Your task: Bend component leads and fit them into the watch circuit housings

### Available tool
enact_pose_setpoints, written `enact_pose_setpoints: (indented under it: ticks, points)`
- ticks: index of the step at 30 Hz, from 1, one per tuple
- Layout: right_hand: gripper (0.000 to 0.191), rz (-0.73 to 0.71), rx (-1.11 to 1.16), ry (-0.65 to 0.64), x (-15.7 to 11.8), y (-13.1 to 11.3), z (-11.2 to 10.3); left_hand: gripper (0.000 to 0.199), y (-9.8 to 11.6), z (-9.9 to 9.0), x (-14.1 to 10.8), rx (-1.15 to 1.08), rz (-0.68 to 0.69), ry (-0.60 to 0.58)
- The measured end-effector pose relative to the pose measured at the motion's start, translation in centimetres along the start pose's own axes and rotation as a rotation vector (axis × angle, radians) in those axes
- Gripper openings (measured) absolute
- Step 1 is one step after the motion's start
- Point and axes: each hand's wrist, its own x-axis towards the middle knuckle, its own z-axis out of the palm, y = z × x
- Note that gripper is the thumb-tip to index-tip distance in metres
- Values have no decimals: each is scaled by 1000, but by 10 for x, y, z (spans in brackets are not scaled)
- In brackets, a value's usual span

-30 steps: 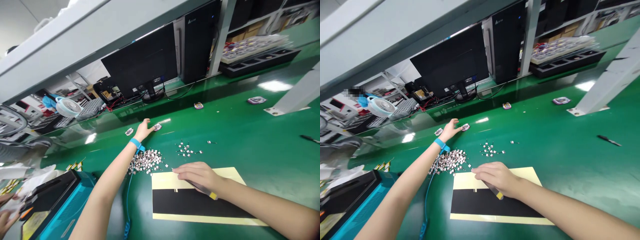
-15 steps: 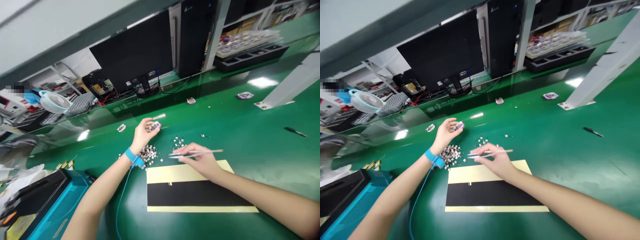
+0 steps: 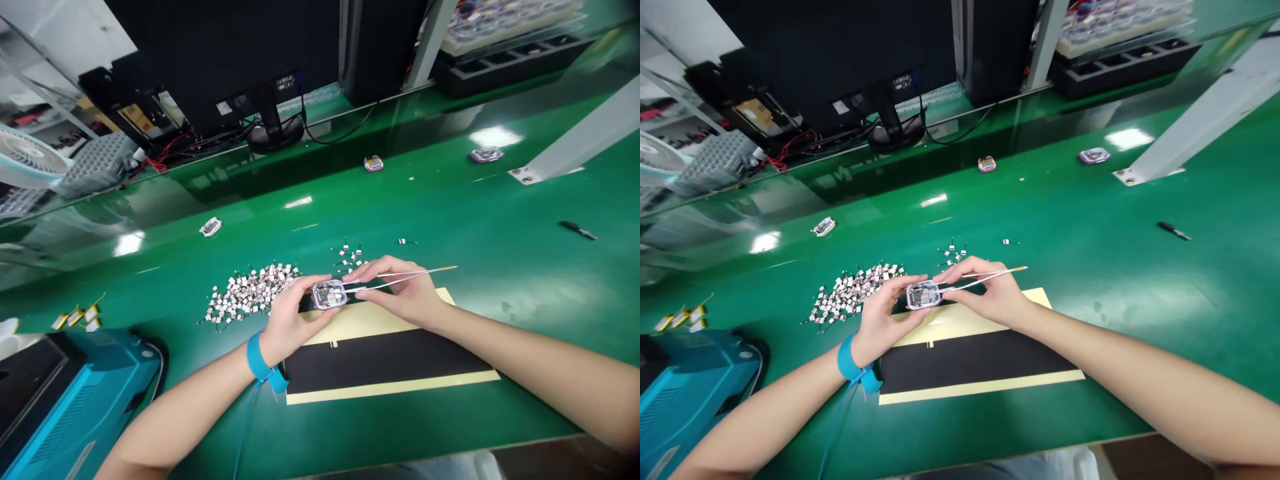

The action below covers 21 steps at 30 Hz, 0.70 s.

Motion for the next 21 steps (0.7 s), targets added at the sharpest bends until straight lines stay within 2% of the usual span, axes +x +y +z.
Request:
enact_pose_setpoints:
  ticks: [6,9,11,13,15,19,21]
  points:
    - [17,-91,-70,-67,0,-2,3,37,0,0,1,42,55,-12]
    - [20,-282,-225,-201,-1,-8,2,36,0,1,2,15,86,-23]
    - [24,-448,-342,-302,-2,-14,0,26,1,1,3,-27,125,-37]
    - [25,-505,-348,-320,-4,-18,0,14,2,1,4,-71,144,-49]
    - [24,-430,-265,-267,-5,-20,1,12,2,1,4,-98,134,-42]
    - [23,-154,-109,-30,-7,-18,8,18,1,1,3,-139,70,-4]
    - [23,-26,-59,17,-8,-16,10,19,0,2,2,-183,35,5]
